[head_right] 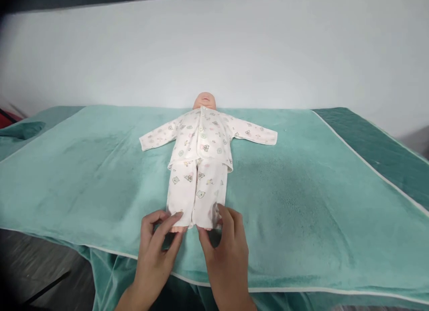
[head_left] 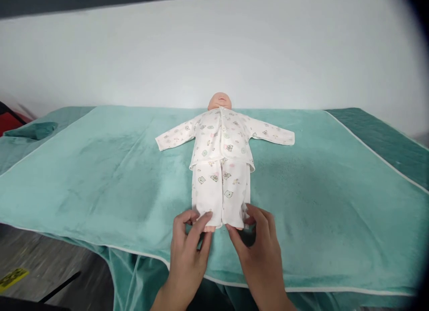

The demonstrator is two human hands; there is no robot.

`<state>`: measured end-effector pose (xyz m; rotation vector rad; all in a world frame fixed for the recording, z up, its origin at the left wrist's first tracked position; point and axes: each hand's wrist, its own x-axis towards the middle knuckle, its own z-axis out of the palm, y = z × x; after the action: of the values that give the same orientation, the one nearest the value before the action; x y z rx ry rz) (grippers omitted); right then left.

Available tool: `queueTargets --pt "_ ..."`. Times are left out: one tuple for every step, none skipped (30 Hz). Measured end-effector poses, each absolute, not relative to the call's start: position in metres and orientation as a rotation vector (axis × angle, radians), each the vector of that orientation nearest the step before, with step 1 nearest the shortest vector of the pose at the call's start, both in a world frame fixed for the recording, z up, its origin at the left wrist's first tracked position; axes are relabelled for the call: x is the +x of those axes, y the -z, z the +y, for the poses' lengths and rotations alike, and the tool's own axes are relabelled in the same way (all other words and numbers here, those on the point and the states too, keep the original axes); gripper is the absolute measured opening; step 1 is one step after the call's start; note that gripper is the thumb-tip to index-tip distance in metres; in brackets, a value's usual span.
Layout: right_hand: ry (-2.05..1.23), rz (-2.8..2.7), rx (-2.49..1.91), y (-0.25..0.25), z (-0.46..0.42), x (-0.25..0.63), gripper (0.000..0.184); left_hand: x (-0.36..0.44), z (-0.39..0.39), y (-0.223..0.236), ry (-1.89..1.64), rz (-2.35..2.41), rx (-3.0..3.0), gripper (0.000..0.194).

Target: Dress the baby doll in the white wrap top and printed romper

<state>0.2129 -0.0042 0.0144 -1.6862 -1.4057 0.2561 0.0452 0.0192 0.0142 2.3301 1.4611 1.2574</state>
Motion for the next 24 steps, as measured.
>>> queueTargets --pt "-0.235 -1.42 -1.692 -0.013 -0.002 0.211 0.049 0.045 0.019 -0.014 -1.269 1.455 2.32 0.043" --pt "-0.214 -1.442 -1.679 -0.013 -0.001 0.209 0.048 0.044 0.02 -0.014 -1.285 1.442 2.314 0.043" --pt "-0.202 -1.467 -1.657 -0.013 -0.001 0.209 0.046 0.043 0.02 -0.016 -1.306 1.432 2.307 0.043" --pt "-0.191 -1.488 -1.63 -0.013 -0.001 0.209 0.044 0.041 0.02 -0.018 -1.331 1.425 2.305 0.044" --pt "-0.176 -1.501 -1.602 -0.014 -0.001 0.211 0.043 0.04 0.021 -0.019 -1.359 1.419 2.306 0.044" --pt "-0.155 -1.502 -1.584 -0.015 -0.002 0.213 0.042 0.039 0.021 -0.021 -1.382 1.417 2.312 0.044" --pt "-0.128 -1.496 -1.574 -0.016 -0.004 0.217 0.042 0.037 0.021 -0.022 -1.394 1.416 2.316 0.045" --pt "-0.107 -1.49 -1.572 -0.017 -0.006 0.22 0.042 0.037 0.02 -0.022 -1.397 1.413 2.319 0.046" --pt "-0.091 -1.488 -1.576 -0.018 -0.007 0.225 0.042 0.036 0.02 -0.022 -1.391 1.41 2.318 0.047" --pt "-0.077 -1.491 -1.581 -0.018 -0.008 0.229 0.041 0.036 0.02 -0.021 -1.377 1.412 2.314 0.047" --pt "-0.067 -1.503 -1.586 -0.017 -0.009 0.232 0.041 0.036 0.02 -0.02 -1.362 1.416 2.31 0.048" --pt "-0.055 -1.516 -1.59 -0.016 -0.01 0.235 0.041 0.036 0.02 -0.018 -1.349 1.418 2.308 0.047" --pt "-0.039 -1.529 -1.588 -0.014 -0.01 0.238 0.041 0.037 0.02 -0.016 -1.338 1.418 2.309 0.047" --pt "-0.023 -1.542 -1.583 -0.012 -0.01 0.239 0.042 0.037 0.021 -0.015 -1.327 1.417 2.311 0.046" --pt "-0.009 -1.557 -1.573 -0.01 -0.009 0.24 0.042 0.038 0.022 -0.013 -1.322 1.413 2.316 0.045" --pt "-0.002 -1.573 -1.561 -0.008 -0.008 0.24 0.043 0.038 0.022 -0.012 -1.321 1.406 2.323 0.045" --pt "-0.003 -1.586 -1.549 -0.006 -0.008 0.239 0.044 0.038 0.022 -0.012 -1.325 1.399 2.328 0.044" --pt "-0.012 -1.592 -1.537 -0.005 -0.007 0.239 0.044 0.037 0.022 -0.011 -1.331 1.394 2.326 0.044" --pt "-0.03 -1.588 -1.525 -0.004 -0.007 0.238 0.044 0.037 0.022 -0.011 -1.336 1.389 2.324 0.044" --pt "-0.056 -1.573 -1.512 -0.003 -0.007 0.238 0.044 0.035 0.021 -0.011 -1.342 1.382 2.319 0.045" --pt "-0.083 -1.551 -1.498 -0.003 -0.008 0.239 0.043 0.034 0.021 -0.011 -1.344 1.377 2.313 0.045" --pt "-0.109 -1.531 -1.485 -0.003 -0.009 0.24 0.043 0.033 0.02 -0.011 -1.343 1.374 2.308 0.045" --pt "-0.129 -1.519 -1.471 -0.003 -0.011 0.24 0.043 0.032 0.019 -0.012 -1.343 1.371 2.308 0.046" --pt "-0.141 -1.515 -1.462 -0.004 -0.013 0.241 0.044 0.032 0.019 -0.012 -1.341 1.369 2.313 0.045"
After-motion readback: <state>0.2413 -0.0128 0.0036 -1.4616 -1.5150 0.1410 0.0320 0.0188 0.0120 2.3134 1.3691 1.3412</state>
